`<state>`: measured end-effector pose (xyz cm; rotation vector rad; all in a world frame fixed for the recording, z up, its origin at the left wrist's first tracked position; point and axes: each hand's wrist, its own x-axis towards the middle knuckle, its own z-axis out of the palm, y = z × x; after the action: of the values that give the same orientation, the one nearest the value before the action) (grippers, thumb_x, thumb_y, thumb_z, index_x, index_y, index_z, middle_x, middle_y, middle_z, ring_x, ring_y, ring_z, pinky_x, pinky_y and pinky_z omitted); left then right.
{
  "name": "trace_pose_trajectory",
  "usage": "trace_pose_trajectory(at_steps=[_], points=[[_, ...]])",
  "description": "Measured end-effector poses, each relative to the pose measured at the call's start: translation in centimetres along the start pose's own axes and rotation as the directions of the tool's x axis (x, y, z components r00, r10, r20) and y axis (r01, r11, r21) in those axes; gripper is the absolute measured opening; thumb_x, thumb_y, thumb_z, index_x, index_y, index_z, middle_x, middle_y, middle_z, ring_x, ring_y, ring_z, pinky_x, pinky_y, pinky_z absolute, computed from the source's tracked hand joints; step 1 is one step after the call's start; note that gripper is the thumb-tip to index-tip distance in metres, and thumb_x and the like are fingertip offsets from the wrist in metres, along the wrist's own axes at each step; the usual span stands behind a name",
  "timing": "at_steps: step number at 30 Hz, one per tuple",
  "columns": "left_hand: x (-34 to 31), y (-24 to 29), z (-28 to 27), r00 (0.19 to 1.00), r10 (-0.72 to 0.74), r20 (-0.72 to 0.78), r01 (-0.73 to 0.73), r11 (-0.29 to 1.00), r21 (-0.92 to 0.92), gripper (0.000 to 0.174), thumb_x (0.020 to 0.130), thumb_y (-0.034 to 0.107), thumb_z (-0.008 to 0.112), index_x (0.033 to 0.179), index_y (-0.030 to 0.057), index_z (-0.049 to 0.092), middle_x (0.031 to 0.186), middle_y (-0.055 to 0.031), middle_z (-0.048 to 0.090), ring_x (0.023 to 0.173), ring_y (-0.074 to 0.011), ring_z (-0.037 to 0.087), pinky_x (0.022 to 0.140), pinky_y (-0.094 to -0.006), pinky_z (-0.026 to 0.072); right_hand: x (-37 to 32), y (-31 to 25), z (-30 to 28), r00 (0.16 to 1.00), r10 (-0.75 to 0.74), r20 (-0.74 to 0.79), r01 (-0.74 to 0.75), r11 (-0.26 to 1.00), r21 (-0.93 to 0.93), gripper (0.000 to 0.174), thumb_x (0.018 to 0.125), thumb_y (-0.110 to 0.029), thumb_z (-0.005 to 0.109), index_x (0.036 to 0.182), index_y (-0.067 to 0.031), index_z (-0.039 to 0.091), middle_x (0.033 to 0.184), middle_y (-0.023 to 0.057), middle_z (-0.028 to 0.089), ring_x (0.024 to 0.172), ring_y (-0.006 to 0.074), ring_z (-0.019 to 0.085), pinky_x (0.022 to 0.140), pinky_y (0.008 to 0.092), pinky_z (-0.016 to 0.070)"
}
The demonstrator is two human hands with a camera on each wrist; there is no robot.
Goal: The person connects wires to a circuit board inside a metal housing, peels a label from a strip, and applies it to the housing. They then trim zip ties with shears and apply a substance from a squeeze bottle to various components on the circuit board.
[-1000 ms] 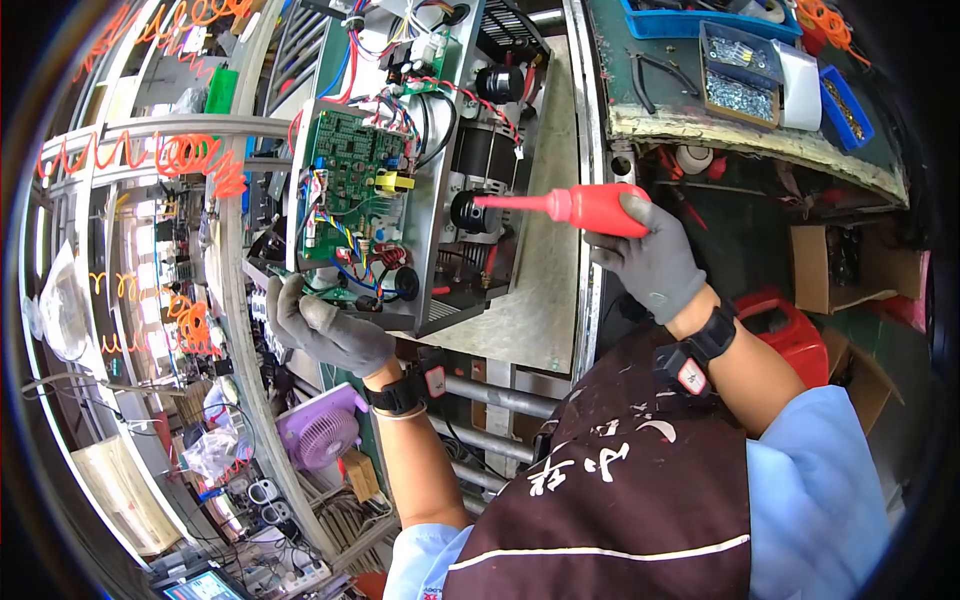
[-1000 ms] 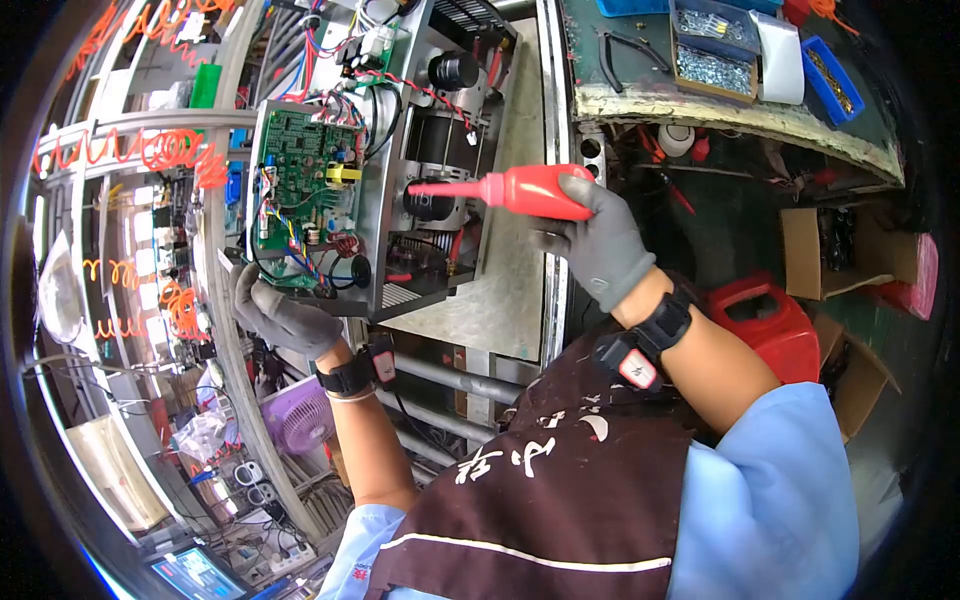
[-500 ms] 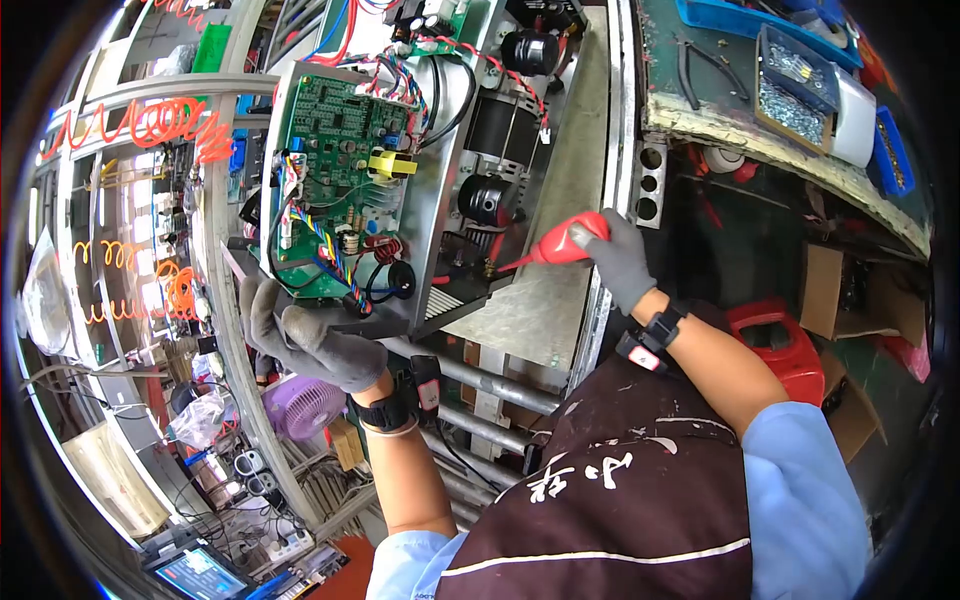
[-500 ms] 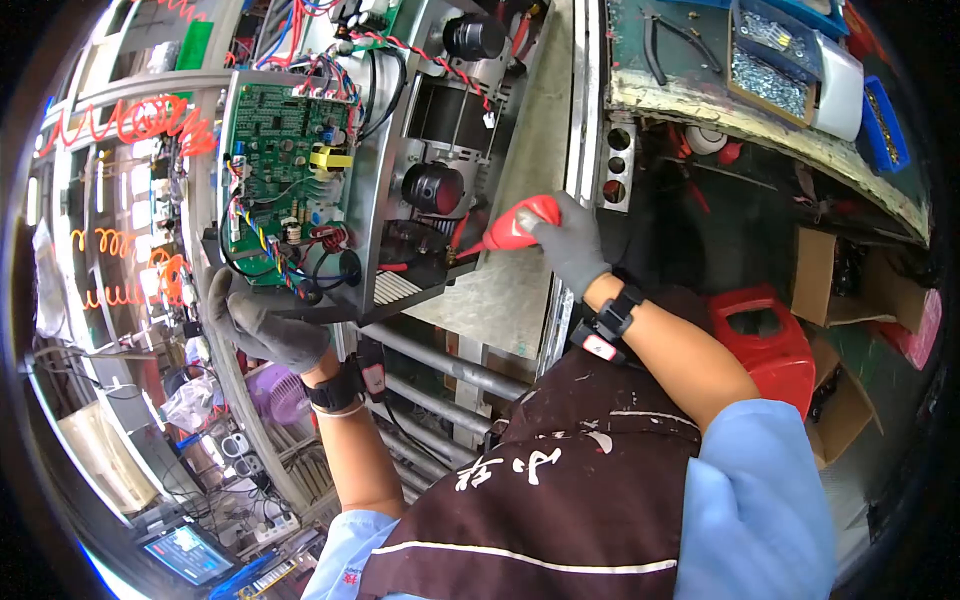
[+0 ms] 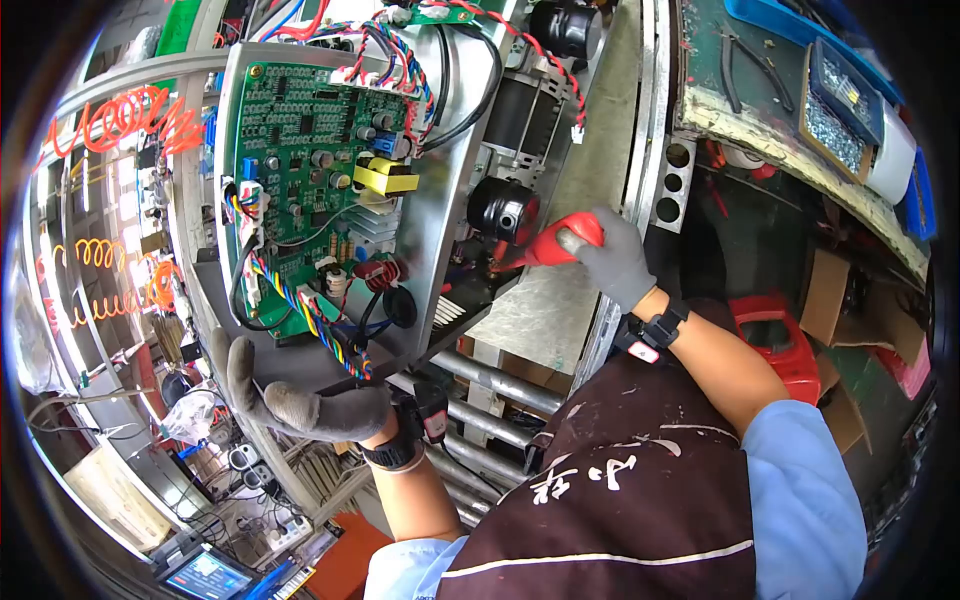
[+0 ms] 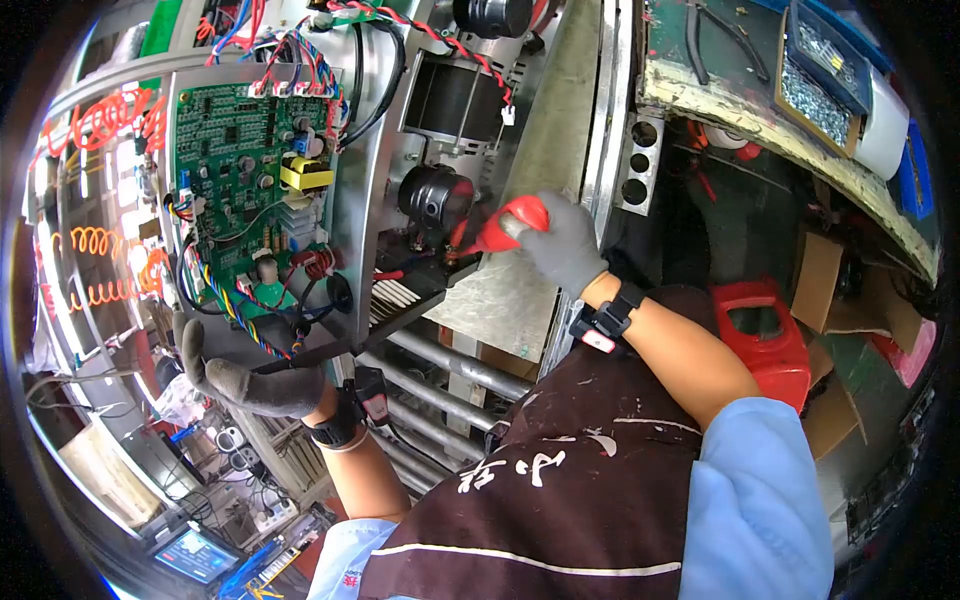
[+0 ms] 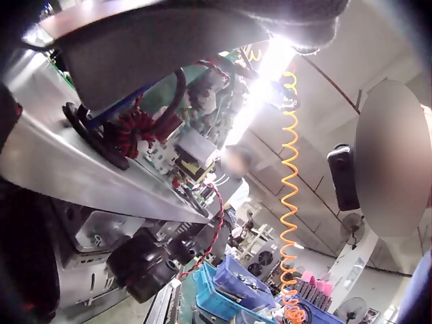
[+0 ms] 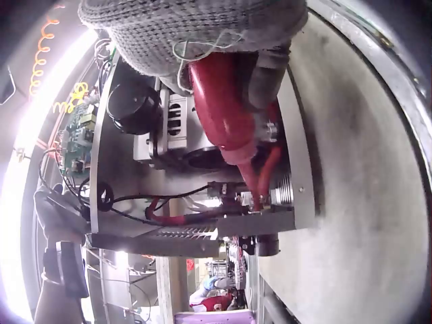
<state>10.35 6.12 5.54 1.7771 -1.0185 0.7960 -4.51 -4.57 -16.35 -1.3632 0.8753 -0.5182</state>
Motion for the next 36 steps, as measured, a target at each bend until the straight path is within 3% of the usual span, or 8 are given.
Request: trace_pose_trajectory(at_steps=[4,6,14,21,24,29,33,36], points=[[0.1,-0.2,0.0,0.999,-0.032,-0.022,0.032,0.999,0.009,0.048,0.084,0.036,0.034,0.111,-0.0010,0.048,0.128,-0.0222,0.042,0.122,-0.0326,0.039,0.105,-0.0477,0.0255,0.8,-0.3,0.3,0.998,-0.053,0.034,0.054,0.998,-0.037,0.026,0.076,-0.021,0.068,0.082,-0.0009,0.053,0.065,0.0072,0.052,0.063,0.0131,0.052,0.058,0.0293,0.0440],[0.2,-0.2,-0.1,1.000,-0.027,0.001,0.027,1.000,0.013,0.047,0.084,0.035,0.034,0.111,-0.0007,0.048,0.128,-0.0223,0.042,0.122,-0.0328,0.038,0.105,-0.0479,0.0254,0.5,-0.6,0.5,0.999,0.038,-0.012,-0.037,0.997,0.064,0.028,0.073,-0.026,0.070,0.080,-0.0036,0.056,0.069,0.0137,0.055,0.066,0.0271,0.056,0.061,0.0357,0.0437],[0.1,0.0,0.7,0.999,-0.022,-0.036,0.021,0.999,-0.030,0.048,0.087,0.037,0.032,0.113,-0.0011,0.049,0.127,-0.0213,0.043,0.122,-0.0335,0.039,0.106,-0.0478,0.0270,-0.2,-1.4,3.1,0.989,-0.145,-0.031,0.140,0.982,-0.129,0.034,0.068,-0.027,0.074,0.084,-0.0037,0.055,0.070,0.0166,0.057,0.066,0.0354,0.057,0.058,0.0381,0.0445],[-0.1,0.2,0.9,0.995,-0.044,-0.093,0.036,0.996,-0.077,0.049,0.087,0.035,0.032,0.112,-0.0044,0.049,0.122,-0.0223,0.048,0.119,-0.0345,0.042,0.106,-0.0494,0.0278,-0.6,-1.7,3.2,0.982,-0.186,0.028,0.188,0.973,-0.136,0.034,0.069,-0.027,0.074,0.086,-0.0037,0.054,0.072,0.0173,0.058,0.067,0.0350,0.059,0.059,0.0382,0.0468],[0.1,0.0,1.2,0.997,0.019,-0.077,-0.024,0.998,-0.066,0.049,0.087,0.034,0.032,0.111,-0.0050,0.049,0.121,-0.0222,0.048,0.119,-0.0347,0.043,0.105,-0.0496,0.0284,-0.2,-1.8,3.0,0.976,-0.192,0.104,0.208,0.961,-0.181,0.038,0.070,-0.028,0.073,0.097,-0.0059,0.056,0.083,0.0145,0.061,0.072,0.0338,0.062,0.062,0.0397,0.0492],[0.3,-0.3,0.7,0.998,0.054,-0.042,-0.055,0.998,-0.032,0.049,0.088,0.033,0.031,0.111,-0.0062,0.049,0.117,-0.0218,0.049,0.114,-0.0346,0.046,0.102,-0.0494,0.0320,0.1,-2.1,3.3,0.854,-0.466,0.231,0.519,0.793,-0.319,0.052,0.069,-0.026,0.073,0.113,-0.0086,0.053,0.089,0.0131,0.063,0.073,0.0317,0.062,0.062,0.0388,0.0504],[0.2,-0.6,0.1,0.999,0.041,-0.022,-0.043,0.995,-0.092,0.045,0.088,0.030,0.034,0.111,-0.0052,0.050,0.123,-0.0217,0.045,0.117,-0.0317,0.042,0.104,-0.0456,0.0272,-1.0,-1.9,3.8,0.830,-0.542,0.135,0.551,0.757,-0.351,0.046,0.068,-0.026,0.073,0.106,-0.0083,0.054,0.085,0.0122,0.062,0.074,0.0304,0.062,0.059,0.0389,0.0493],[0.3,-0.6,-0.2,0.991,0.127,0.040,-0.127,0.992,0.018,0.044,0.090,0.031,0.036,0.111,-0.0058,0.048,0.116,-0.0188,0.048,0.112,-0.0287,0.044,0.100,-0.0439,0.0301,-2.6,-1.0,3.4,0.891,-0.453,0.029,0.441,0.848,-0.295,0.042,0.070,-0.027,0.073,0.101,-0.0068,0.052,0.084,0.0147,0.059,0.073,0.0339,0.061,0.059,0.0403,0.0484]])
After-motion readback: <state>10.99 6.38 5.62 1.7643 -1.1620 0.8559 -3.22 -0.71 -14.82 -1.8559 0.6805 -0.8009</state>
